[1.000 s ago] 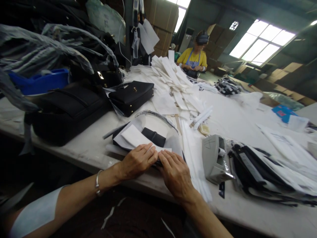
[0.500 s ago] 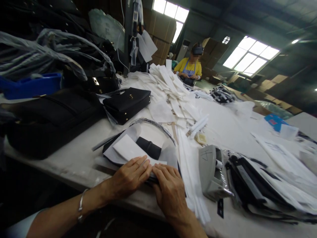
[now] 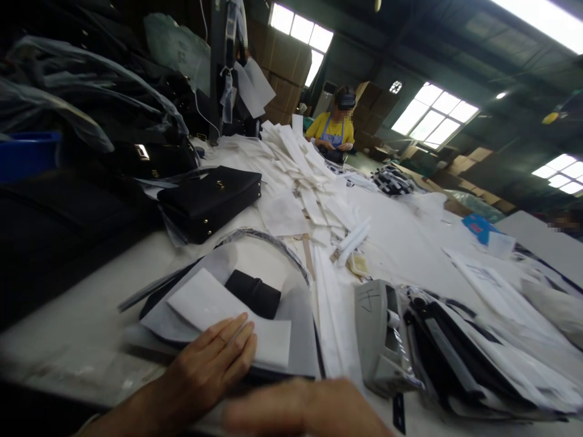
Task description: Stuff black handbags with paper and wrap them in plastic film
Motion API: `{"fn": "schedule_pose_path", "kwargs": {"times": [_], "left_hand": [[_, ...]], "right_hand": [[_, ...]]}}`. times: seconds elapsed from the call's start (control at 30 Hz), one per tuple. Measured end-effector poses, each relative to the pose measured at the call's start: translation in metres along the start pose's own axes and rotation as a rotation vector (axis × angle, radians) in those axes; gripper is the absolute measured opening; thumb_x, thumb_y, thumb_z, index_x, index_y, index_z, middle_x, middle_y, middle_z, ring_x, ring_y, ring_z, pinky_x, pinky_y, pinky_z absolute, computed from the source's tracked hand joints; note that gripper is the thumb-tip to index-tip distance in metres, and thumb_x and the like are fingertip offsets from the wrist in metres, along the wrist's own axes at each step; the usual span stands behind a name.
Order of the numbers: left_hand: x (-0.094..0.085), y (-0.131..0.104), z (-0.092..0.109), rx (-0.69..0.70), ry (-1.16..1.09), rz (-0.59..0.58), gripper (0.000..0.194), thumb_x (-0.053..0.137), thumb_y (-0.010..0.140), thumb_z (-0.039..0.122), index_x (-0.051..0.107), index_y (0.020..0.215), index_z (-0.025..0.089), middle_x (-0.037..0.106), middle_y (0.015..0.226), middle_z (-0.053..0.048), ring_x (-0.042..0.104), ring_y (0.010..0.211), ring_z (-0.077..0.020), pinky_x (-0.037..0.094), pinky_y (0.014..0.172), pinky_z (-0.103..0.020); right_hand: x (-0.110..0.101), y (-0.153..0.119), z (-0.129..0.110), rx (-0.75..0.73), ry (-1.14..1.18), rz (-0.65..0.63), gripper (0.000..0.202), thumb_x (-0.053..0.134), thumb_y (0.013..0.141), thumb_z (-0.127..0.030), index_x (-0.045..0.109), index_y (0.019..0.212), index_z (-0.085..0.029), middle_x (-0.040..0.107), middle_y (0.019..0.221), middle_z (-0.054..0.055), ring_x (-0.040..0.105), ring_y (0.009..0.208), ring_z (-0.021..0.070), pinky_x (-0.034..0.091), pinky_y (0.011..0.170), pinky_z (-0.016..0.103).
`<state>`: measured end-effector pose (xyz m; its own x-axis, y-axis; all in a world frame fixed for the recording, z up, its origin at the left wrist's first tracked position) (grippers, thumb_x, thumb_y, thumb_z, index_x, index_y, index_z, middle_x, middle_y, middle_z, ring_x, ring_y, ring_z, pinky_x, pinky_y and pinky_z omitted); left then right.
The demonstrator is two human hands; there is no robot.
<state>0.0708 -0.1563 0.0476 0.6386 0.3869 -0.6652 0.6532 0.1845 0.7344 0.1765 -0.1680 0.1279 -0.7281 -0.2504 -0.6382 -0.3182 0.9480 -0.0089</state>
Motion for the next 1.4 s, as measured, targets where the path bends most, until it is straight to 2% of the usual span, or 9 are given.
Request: {"fn": "schedule_pose_path", "kwargs": {"times": [0.07,0.13,0.3,0.43,0.57,0.73,0.9,1.17,1.4], "left_hand": [[-0.001,0.0,-0.001,-0.012,-0.009,0.023,0.03,0.038,0.099,0.015,0.064,0.114,0.01,0.066,0.118,-0.013,0.057,0.124,-0.0275,0.036,0.113,-0.041],[-0.002,0.001,-0.001,-0.016,-0.018,0.035,0.03,0.038,0.099,0.015,0.064,0.113,0.01,0.067,0.117,-0.012,0.057,0.124,-0.0273,0.034,0.115,-0.041],[-0.002,0.001,-0.001,-0.002,-0.002,0.057,0.034,0.035,0.099,0.013,0.066,0.113,0.01,0.068,0.116,-0.012,0.059,0.122,-0.0275,0.031,0.117,-0.044],[-0.001,-0.001,-0.001,0.02,0.047,0.124,0.034,0.033,0.099,0.014,0.067,0.107,0.012,0.07,0.109,-0.011,0.063,0.117,-0.027,0.032,0.117,-0.046],[0.003,-0.004,0.0,0.036,0.079,0.152,0.028,0.039,0.1,0.017,0.066,0.102,0.014,0.072,0.104,-0.009,0.065,0.113,-0.0254,0.032,0.117,-0.048],[0.006,-0.006,0.001,0.029,0.09,0.145,0.026,0.04,0.1,0.018,0.066,0.103,0.016,0.071,0.106,-0.008,0.066,0.112,-0.0252,0.034,0.116,-0.048],[0.007,-0.007,0.001,0.017,0.082,0.146,0.025,0.04,0.1,0.021,0.065,0.104,0.016,0.07,0.109,-0.009,0.065,0.112,-0.0252,0.036,0.115,-0.046],[0.001,-0.001,-0.002,-0.006,-0.007,0.04,0.032,0.037,0.098,0.014,0.065,0.113,0.01,0.068,0.115,-0.013,0.06,0.12,-0.0279,0.029,0.118,-0.045],[-0.001,0.001,-0.002,-0.043,-0.014,0.018,0.031,0.036,0.099,0.015,0.063,0.115,0.01,0.066,0.117,-0.013,0.058,0.122,-0.0265,0.037,0.111,-0.041]], "right_hand": [[-0.035,0.013,0.029,0.122,-0.15,0.157,0.046,0.063,0.088,-0.048,0.06,0.131,-0.032,0.075,0.09,0.003,0.07,0.082,0.0201,0.055,0.069,0.028],[-0.086,0.025,0.068,0.272,-0.404,0.371,0.043,0.059,0.089,-0.045,0.061,0.129,-0.028,0.074,0.101,0.005,0.07,0.09,0.0221,0.055,0.073,0.031],[-0.164,0.049,0.199,0.687,-1.058,0.261,0.044,0.049,0.091,-0.037,0.061,0.126,-0.014,0.063,0.127,0.018,0.06,0.114,0.0329,0.045,0.096,0.047],[-0.182,0.04,0.287,0.991,-1.16,0.074,0.054,0.045,0.092,-0.045,0.055,0.135,-0.015,0.037,0.155,0.016,0.032,0.142,0.0352,0.023,0.113,0.054],[-0.181,0.032,0.329,1.108,-1.093,0.033,0.058,0.041,0.093,-0.045,0.048,0.143,-0.016,0.032,0.157,0.019,0.03,0.143,0.0368,0.021,0.112,0.058],[-0.189,0.031,0.34,1.109,-1.068,0.05,0.055,0.036,0.095,-0.04,0.049,0.143,-0.017,0.042,0.151,0.02,0.045,0.134,0.0352,0.029,0.108,0.055],[-0.196,0.033,0.326,1.107,-1.069,0.107,0.036,0.052,0.087,-0.035,0.075,0.1,-0.012,0.071,0.109,0.022,0.066,0.105,0.033,0.042,0.091,0.046],[-0.198,0.03,0.27,1.002,-1.088,0.266,0.039,0.045,0.091,-0.045,0.073,0.106,-0.023,0.072,0.108,0.013,0.068,0.097,0.0299,0.044,0.079,0.039],[-0.19,-0.024,0.214,0.814,-1.177,0.401,0.03,0.048,0.09,-0.043,0.065,0.082,-0.02,0.068,0.091,0.009,0.063,0.086,0.0244,0.041,0.077,0.035]]}}
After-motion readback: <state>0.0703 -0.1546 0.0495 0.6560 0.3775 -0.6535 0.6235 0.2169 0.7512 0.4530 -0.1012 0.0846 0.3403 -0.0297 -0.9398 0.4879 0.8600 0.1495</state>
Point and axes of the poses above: each hand's wrist, its own y-axis towards the middle knuckle, its own x-axis out of the palm, z = x × y, the point moved 10 cm from there along y, towards the middle knuckle
